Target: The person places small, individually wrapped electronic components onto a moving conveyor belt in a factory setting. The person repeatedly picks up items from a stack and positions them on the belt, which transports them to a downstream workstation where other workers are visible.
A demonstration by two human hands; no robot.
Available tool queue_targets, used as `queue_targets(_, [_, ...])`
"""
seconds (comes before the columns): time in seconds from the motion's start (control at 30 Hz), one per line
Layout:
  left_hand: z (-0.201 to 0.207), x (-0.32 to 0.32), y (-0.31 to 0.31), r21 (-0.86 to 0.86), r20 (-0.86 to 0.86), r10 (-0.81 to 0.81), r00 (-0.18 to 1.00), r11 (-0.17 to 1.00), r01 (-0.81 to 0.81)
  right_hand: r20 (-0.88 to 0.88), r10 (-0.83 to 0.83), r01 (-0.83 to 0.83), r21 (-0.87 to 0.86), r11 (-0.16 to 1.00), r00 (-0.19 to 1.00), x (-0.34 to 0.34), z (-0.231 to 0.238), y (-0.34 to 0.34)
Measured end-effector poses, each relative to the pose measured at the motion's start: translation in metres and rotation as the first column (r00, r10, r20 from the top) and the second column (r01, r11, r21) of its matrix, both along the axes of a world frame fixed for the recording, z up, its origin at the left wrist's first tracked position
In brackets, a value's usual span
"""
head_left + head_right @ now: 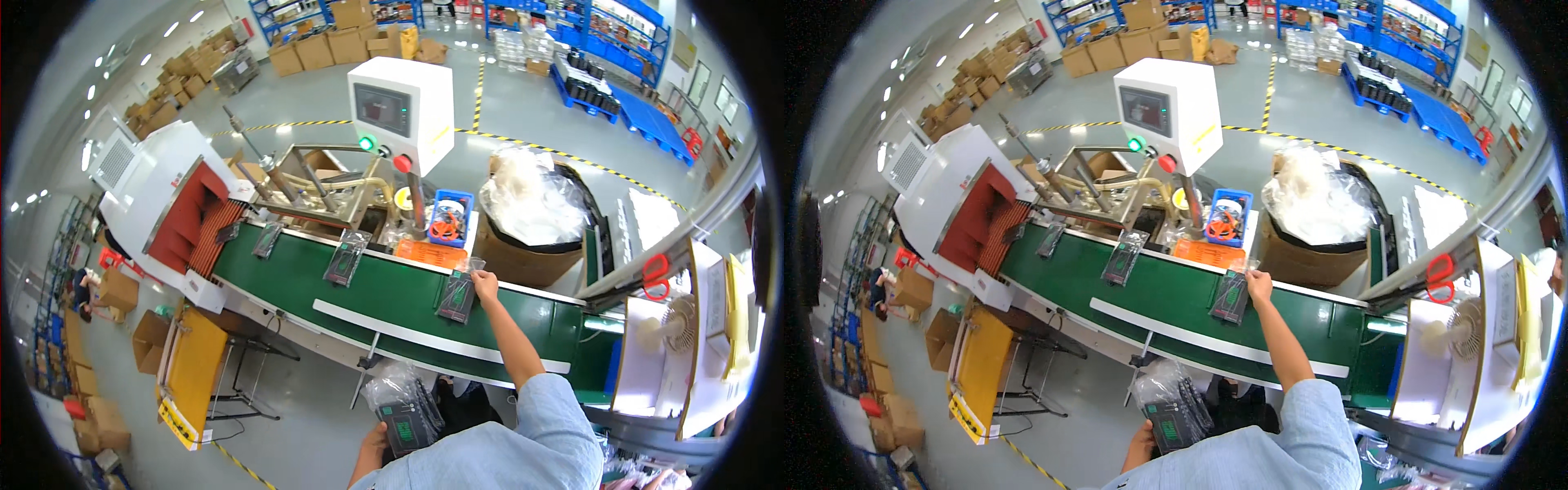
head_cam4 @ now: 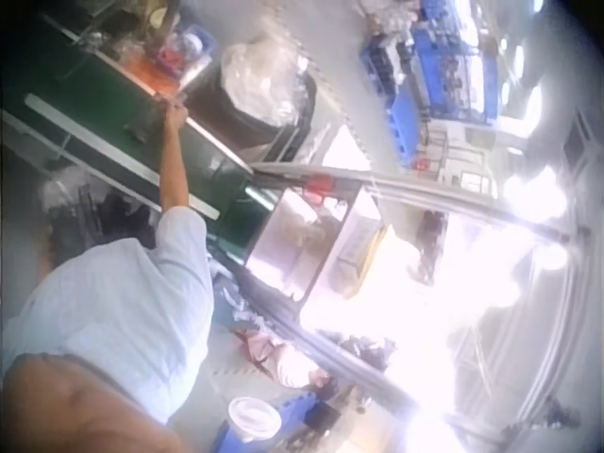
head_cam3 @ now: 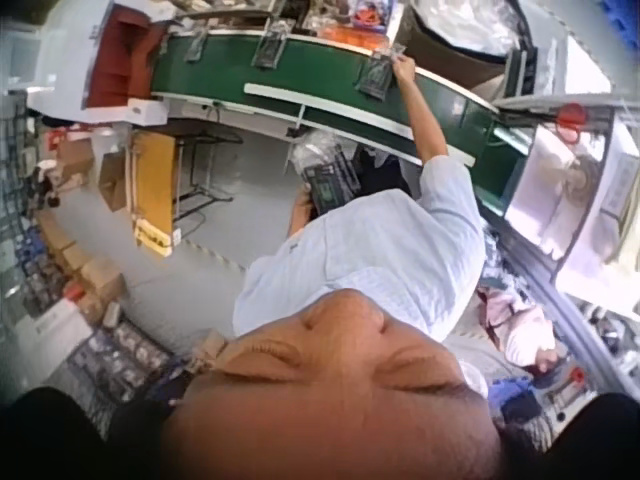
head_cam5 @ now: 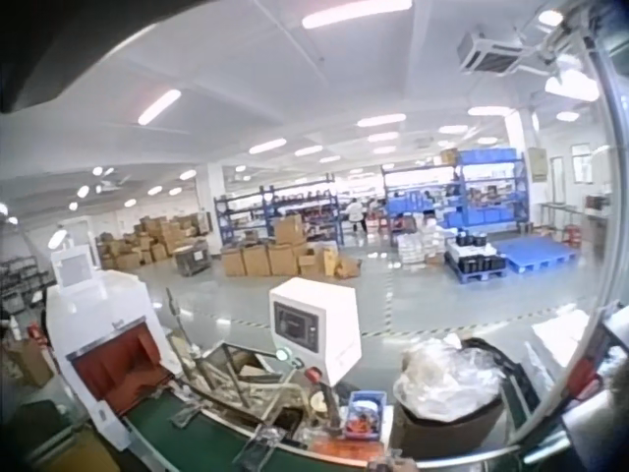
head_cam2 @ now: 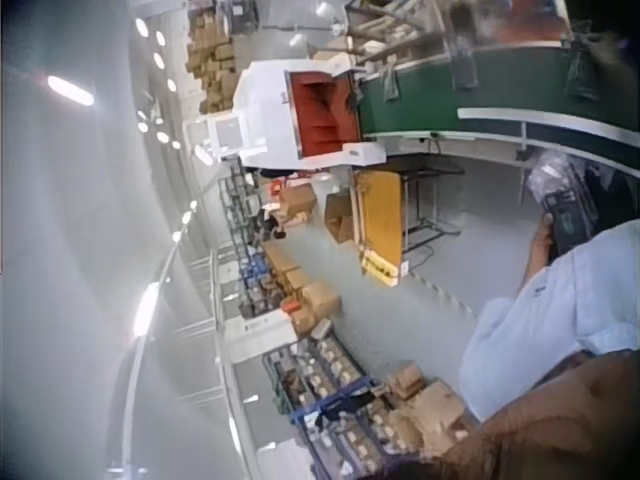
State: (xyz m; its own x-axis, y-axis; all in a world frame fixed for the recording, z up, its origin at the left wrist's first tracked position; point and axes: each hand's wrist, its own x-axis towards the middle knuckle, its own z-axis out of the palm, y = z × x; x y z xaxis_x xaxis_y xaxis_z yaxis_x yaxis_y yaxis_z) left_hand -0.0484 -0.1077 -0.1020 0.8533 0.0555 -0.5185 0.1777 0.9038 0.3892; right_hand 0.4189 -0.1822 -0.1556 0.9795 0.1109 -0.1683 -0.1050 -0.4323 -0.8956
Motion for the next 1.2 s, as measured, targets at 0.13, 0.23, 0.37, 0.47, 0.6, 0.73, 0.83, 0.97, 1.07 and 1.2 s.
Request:
queue_targets(0.13, [0.011,-0.015,-0.002,-0.012,-0.060,0.153,0.986,0.988,-0.154,0.146,-0.084,0.123,-0.281,0.952,0.986,-0.022,-0.001,0.056])
queue_targets(0.23, [0.017,-0.016,0.002,-0.030,-0.081,0.217,0.973,0.975,-0.220,0.017,-0.081,0.082,-0.273,0.959,0.997,-0.035,0.021,0.082])
queue_targets(0.37, [0.020,-0.009,0.016,-0.038,-0.070,0.214,0.974,0.975,-0.217,0.250,-0.072,0.122,-0.189,0.974,0.966,-0.025,-0.005,0.099])
queue_targets(0.47, [0.021,-0.004,0.030,-0.037,-0.051,0.200,0.978,0.979,-0.202,0.199,0.097,-0.079,-0.099,0.992,0.975,-0.050,0.017,0.109])
queue_targets(0.6, [0.014,0.009,0.054,-0.039,-0.002,0.143,0.990,0.989,-0.143,-0.250,0.755,-0.665,0.361,0.654,0.607,-0.133,0.132,0.089])
queue_targets(0.73, [0.015,0.024,0.071,-0.053,0.034,0.078,0.996,0.996,-0.076,-0.055,0.935,-0.914,0.197,0.354,0.350,-0.206,0.196,0.051])
queue_targets(0.83, [0.015,0.034,0.078,-0.049,0.034,0.041,0.999,0.998,-0.039,-0.127,0.893,-0.843,0.293,0.451,0.433,-0.223,0.194,0.044])
queue_targets(0.97, [0.014,0.041,0.078,-0.055,-0.013,0.059,0.998,0.997,-0.060,-0.065,0.858,-0.813,0.291,0.504,0.509,-0.220,0.193,0.040])
queue_targets(1.07, [0.014,0.050,0.076,-0.046,-0.063,0.097,0.993,0.994,-0.099,0.035,0.783,-0.757,0.288,0.587,0.621,-0.203,0.190,0.026])
queue_targets(1.2, [0.015,0.059,0.068,-0.015,-0.147,0.184,0.972,0.982,-0.188,0.057,0.493,-0.479,0.357,0.802,0.868,-0.122,0.183,-0.034])
